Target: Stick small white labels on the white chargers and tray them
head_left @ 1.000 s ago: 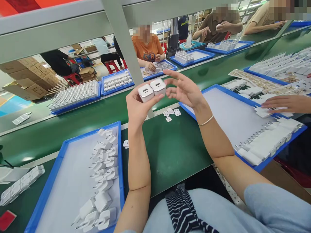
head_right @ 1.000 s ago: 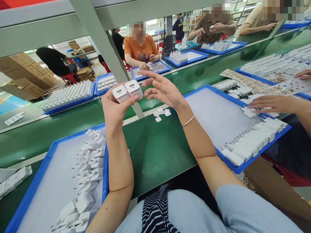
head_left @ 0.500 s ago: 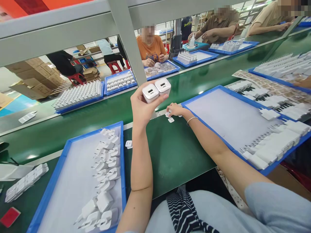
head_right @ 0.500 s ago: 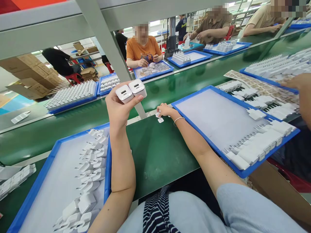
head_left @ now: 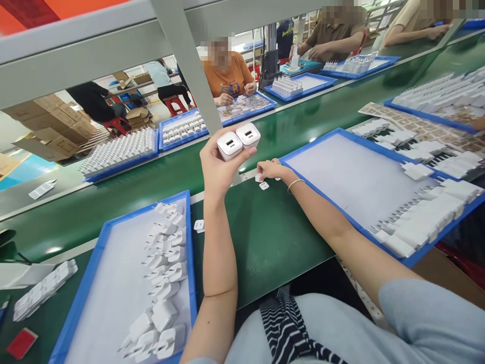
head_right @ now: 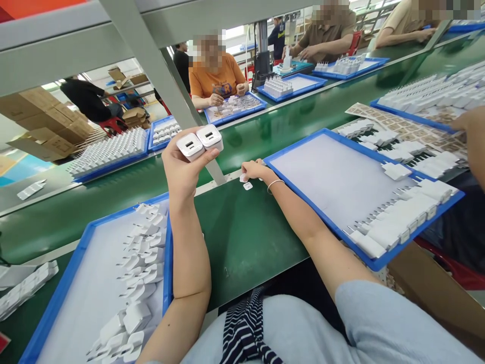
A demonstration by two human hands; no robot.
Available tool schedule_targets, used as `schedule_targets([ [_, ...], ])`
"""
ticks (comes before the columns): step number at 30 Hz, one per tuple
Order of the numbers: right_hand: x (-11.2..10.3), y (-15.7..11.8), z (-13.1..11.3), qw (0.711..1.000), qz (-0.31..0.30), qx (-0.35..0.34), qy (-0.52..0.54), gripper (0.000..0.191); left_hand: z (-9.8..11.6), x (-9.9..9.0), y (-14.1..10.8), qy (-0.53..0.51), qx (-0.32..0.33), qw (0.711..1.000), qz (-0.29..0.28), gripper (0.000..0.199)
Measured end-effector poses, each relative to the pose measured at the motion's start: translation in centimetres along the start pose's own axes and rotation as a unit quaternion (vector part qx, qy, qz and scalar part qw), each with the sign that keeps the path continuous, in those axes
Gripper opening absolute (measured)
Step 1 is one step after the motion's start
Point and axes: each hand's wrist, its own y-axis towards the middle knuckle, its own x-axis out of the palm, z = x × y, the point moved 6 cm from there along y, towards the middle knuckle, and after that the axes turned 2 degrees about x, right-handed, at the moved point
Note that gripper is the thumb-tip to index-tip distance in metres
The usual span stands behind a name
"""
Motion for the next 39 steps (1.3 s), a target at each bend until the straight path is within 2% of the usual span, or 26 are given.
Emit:
schedule_targets([
  [8,-0.5,-0.3,-0.4,1.000,-0.017,0.006,-0.015,0.039,-0.4,0.0,0.1,0.020,-0.004,1.000,-0.019,0.052],
  [14,-0.9,-0.5,-0.3,1.000,0.012,0.000,-0.010,0.032,-0.5,0.2,0.0,0.012,-0.014,0.999,-0.026,0.048],
  [29,-0.5,0.4,0.2,1.000,0.001,0.012,0.012,0.033,-0.7,0.6,-0.1,0.010,-0.007,1.000,-0.024,0.047],
  [34,-0.6,0.4,0.3,0.999,-0.001,0.019,0.044,0.037,-0.3,1.1,-0.2,0.013,0.016,0.999,-0.042,0.046],
  [39,-0.9,0.1,0.2,0.993,0.023,-0.005,0.119,0.029,-0.7,1.0,-0.2,0.012,0.017,0.999,-0.038,0.048],
])
